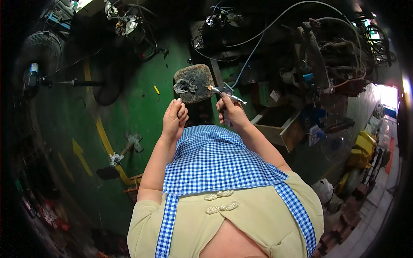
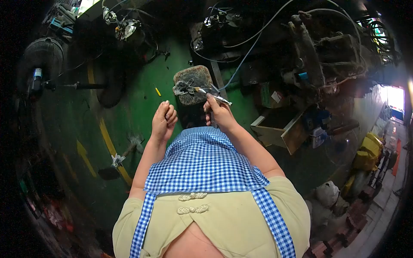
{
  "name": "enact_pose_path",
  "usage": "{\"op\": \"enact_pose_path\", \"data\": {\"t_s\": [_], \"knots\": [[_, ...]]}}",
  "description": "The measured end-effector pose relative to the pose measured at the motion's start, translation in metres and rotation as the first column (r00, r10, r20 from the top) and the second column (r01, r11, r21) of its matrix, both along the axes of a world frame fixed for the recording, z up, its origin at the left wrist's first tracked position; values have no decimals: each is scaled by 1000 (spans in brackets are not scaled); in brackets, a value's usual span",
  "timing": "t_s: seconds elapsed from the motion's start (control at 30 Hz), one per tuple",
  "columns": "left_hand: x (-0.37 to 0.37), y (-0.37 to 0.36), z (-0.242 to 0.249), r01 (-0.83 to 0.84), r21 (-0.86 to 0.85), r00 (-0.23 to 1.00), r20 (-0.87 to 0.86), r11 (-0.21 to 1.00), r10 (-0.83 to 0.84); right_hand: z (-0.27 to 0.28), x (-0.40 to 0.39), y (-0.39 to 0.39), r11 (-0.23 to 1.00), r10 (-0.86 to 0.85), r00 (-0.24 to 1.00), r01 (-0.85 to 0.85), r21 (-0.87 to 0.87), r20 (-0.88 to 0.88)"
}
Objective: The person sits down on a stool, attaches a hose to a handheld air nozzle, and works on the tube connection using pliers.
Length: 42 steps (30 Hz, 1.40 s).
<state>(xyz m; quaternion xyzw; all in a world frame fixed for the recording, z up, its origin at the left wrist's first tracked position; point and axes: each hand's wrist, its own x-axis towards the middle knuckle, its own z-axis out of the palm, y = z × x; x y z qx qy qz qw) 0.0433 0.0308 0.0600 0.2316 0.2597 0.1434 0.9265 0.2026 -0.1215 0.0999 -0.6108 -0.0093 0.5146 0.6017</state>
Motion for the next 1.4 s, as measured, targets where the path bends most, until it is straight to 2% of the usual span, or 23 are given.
{"op": "enact_pose_path", "data": {"t_s": [0.1, 0.3, 0.4, 0.63, 0.8, 1.0, 1.1, 1.3, 1.4], "knots": [[12, -9, 22, -69, 28, 973, -220, 997, 74, 1, 0, 0, 1000, 8, 1000, -8, -3, 27], [7, -9, 21, -52, -6, 985, -162, 999, 50, 1, 1, -2, 1000, 14, 999, -14, -2, 35], [7, -8, 11, -28, 77, 987, -154, 997, 40, -4, 3, -5, 1000, 15, 1000, -15, -12, -4], [21, -5, 22, 21, 120, 984, -178, 993, 1, 6, 4, -5, 999, 42, 999, -42, -21, 4], [24, -3, 20, 68, 130, 987, -150, 989, -48, -8, 4, -8, 999, 44, 998, -45, 6, 53], [23, -2, 19, 62, 195, 994, -99, 979, -43, -9, 4, -9, 999, 33, 998, -34, 1, 47], [31, -6, 36, -22, 189, 984, -169, 982, 55, -12, 4, -8, 1000, 21, 998, -21, 14, 54], [26, -1, 26, -35, 138, 991, -126, 990, 53, -8, 5, -8, 999, 40, 997, -41, 14, 61], [27, -4, 29, -71, 117, 981, -174, 991, 90, -8, 4, -7, 999, 40, 997, -41, 12, 66]]}}
